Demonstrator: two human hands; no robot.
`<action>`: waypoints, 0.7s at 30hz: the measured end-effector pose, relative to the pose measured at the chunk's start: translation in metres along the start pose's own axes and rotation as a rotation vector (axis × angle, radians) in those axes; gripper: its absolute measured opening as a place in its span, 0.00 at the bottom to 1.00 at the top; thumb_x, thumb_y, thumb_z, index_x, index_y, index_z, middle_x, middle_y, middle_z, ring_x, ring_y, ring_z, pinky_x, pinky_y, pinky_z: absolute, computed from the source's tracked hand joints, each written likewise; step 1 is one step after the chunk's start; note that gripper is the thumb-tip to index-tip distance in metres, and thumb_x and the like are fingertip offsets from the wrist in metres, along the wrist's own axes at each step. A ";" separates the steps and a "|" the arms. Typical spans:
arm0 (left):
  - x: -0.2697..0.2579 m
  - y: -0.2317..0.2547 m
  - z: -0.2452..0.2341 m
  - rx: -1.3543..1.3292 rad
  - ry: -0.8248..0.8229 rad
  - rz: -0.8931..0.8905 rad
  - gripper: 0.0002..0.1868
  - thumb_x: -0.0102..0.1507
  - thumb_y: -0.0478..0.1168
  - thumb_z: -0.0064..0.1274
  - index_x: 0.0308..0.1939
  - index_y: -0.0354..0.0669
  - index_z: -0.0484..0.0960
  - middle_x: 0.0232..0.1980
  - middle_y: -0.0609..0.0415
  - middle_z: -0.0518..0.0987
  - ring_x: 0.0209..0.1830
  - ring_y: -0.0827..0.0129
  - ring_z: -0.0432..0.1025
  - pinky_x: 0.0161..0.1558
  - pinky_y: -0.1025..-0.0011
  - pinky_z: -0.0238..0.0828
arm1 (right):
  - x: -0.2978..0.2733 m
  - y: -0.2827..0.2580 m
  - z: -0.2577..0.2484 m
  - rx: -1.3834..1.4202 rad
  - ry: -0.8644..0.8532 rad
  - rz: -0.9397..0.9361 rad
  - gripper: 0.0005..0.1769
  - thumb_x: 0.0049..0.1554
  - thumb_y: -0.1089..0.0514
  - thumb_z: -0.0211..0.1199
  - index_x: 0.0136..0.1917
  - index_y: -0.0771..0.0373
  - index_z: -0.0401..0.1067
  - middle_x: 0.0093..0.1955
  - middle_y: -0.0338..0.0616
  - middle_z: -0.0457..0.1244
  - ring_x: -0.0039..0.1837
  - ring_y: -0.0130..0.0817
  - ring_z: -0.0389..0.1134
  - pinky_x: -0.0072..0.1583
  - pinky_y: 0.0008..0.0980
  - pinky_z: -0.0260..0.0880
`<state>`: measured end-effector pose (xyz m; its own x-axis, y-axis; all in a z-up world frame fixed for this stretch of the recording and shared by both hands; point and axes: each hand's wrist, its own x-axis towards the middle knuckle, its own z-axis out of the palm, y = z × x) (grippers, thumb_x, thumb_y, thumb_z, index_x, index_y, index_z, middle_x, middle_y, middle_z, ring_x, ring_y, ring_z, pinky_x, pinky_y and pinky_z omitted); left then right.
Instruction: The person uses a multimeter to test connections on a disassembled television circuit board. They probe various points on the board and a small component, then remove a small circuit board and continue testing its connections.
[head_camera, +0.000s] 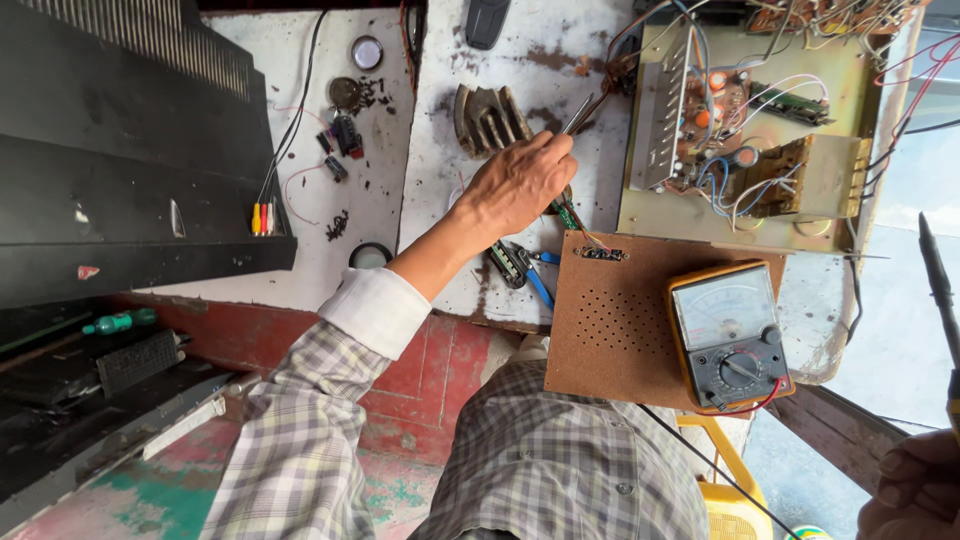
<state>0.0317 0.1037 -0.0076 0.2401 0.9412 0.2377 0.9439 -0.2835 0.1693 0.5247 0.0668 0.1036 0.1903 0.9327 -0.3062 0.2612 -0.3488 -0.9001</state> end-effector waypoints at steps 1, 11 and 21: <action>0.002 -0.001 0.000 0.019 0.001 0.016 0.05 0.62 0.28 0.52 0.33 0.39 0.73 0.41 0.52 0.69 0.45 0.64 0.71 0.47 0.73 0.78 | 0.000 0.000 0.000 0.005 0.003 -0.002 0.18 0.78 0.50 0.43 0.69 0.65 0.62 0.41 0.48 0.63 0.35 0.27 0.61 0.37 0.23 0.60; 0.004 -0.006 0.007 -0.100 -0.150 -0.064 0.07 0.65 0.23 0.45 0.36 0.36 0.74 0.43 0.50 0.70 0.46 0.64 0.72 0.50 0.73 0.77 | -0.003 -0.007 0.007 0.033 0.039 -0.014 0.18 0.78 0.50 0.43 0.70 0.65 0.62 0.41 0.48 0.63 0.34 0.27 0.61 0.37 0.23 0.59; 0.055 0.023 -0.071 -0.352 -0.002 -0.211 0.02 0.67 0.31 0.50 0.41 0.35 0.74 0.45 0.45 0.74 0.40 0.50 0.76 0.40 0.57 0.75 | -0.029 -0.052 0.030 0.103 0.079 -0.331 0.15 0.75 0.59 0.42 0.68 0.73 0.59 0.50 0.58 0.64 0.42 0.33 0.66 0.45 0.28 0.70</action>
<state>0.0506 0.1359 0.0769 0.0502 0.9856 0.1612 0.8373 -0.1295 0.5312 0.4771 0.0611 0.1498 0.1853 0.9823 0.0288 0.2249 -0.0138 -0.9743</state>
